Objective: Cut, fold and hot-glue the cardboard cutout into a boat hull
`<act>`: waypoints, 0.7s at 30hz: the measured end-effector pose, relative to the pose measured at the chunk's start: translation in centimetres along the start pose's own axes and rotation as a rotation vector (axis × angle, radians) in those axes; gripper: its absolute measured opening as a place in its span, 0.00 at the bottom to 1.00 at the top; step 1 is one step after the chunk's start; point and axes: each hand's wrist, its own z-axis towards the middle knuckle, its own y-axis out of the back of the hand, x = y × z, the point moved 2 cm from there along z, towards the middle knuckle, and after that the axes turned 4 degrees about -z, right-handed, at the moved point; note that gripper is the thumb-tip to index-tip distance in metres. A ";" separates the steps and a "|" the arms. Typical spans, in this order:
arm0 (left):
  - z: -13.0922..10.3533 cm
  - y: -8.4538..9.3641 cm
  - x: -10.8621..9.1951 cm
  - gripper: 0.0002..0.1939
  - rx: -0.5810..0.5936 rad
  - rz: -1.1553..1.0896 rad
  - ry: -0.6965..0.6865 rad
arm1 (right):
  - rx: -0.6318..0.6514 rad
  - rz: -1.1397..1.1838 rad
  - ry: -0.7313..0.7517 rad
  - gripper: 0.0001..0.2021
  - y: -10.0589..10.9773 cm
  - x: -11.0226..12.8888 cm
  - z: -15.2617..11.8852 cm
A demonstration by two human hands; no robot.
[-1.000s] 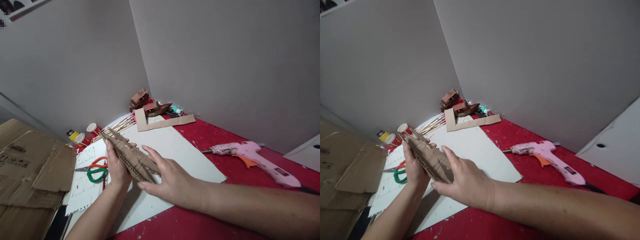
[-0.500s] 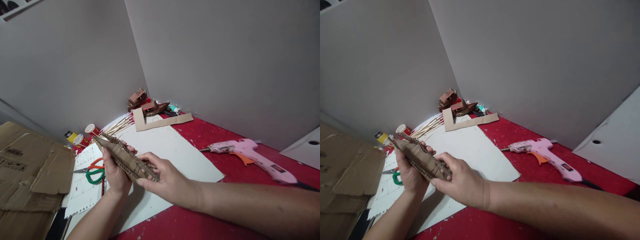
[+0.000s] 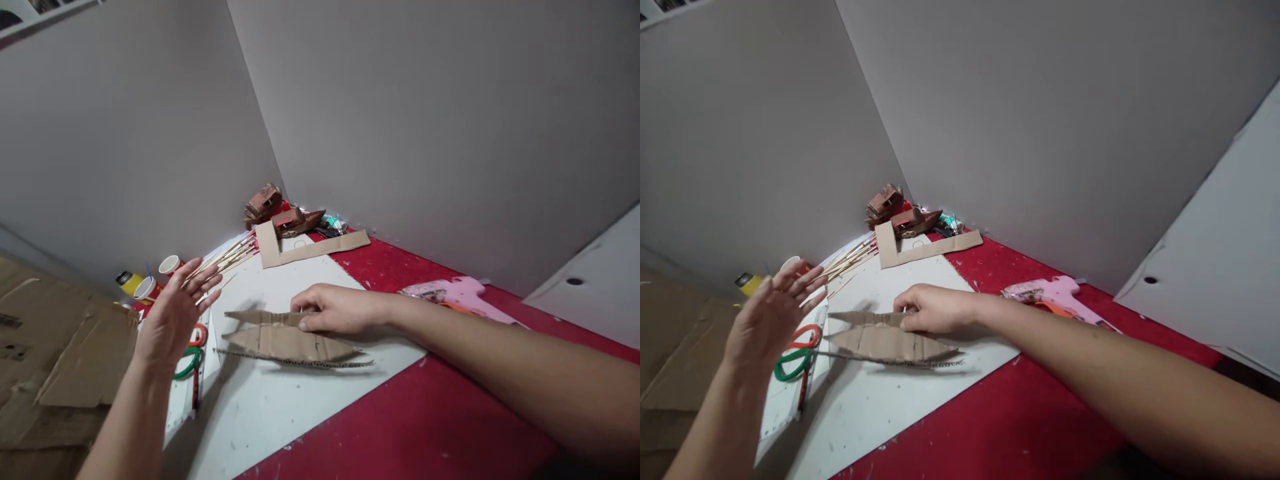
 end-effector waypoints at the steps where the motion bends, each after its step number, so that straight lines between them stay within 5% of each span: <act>1: -0.1 0.3 0.2 0.21 0.062 0.171 0.020 | 0.039 -0.044 0.016 0.02 -0.1 -0.1 -0.1; 5: -2.2 -1.0 3.5 0.17 0.471 0.780 0.228 | 0.107 -0.306 0.069 0.06 -1.7 0.2 -0.3; 8: -3.6 -2.3 6.1 0.10 0.648 0.967 0.295 | 0.103 -0.479 0.067 0.08 -2.6 0.6 -0.2; 15: -3.4 -2.2 8.3 0.08 0.693 1.084 0.149 | 0.092 -0.858 0.088 0.11 -3.7 1.4 0.2; 21: -3.3 -3.0 8.5 0.10 0.737 1.219 -0.051 | 0.098 -0.956 0.094 0.13 -4.2 1.8 1.1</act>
